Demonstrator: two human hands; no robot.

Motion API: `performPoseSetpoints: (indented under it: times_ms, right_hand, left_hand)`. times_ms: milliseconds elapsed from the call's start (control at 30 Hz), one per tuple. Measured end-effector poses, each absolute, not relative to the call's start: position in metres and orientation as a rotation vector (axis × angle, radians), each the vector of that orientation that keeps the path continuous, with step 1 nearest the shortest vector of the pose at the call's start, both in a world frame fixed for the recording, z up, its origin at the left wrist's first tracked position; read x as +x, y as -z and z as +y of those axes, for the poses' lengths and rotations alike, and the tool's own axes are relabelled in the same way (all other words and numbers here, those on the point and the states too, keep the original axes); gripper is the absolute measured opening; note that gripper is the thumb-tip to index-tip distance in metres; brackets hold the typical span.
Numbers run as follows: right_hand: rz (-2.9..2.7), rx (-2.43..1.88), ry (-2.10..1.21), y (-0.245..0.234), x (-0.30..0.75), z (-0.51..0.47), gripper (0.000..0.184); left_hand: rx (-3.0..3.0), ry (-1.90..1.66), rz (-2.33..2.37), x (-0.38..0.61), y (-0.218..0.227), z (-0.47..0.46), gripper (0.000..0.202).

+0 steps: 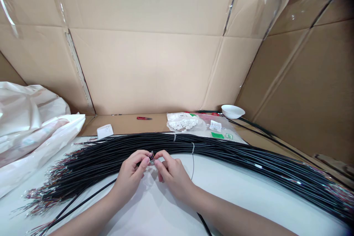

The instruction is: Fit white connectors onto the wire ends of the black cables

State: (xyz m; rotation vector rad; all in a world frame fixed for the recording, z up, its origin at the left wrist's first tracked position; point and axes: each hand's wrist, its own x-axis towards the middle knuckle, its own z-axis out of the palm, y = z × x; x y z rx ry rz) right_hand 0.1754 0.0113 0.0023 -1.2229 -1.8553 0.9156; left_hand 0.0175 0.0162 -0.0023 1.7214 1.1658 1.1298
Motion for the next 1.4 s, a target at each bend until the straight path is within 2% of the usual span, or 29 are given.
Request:
performPoseSetpoints:
  times_ms: [333,1400]
  right_hand:
    - [-1.892,-1.199,-0.887,-0.0027,0.1761,0.0120,0.024]
    - [-1.852,-1.197,-0.918,-0.0022,0.1759,0.0116,0.023]
  left_hand:
    - [1.808,-1.121,1.205,0.0158,-0.0009,0.0139,0.027]
    - [2.024,-1.133,1.180,0.0151,-0.0024,0.0104,0.025]
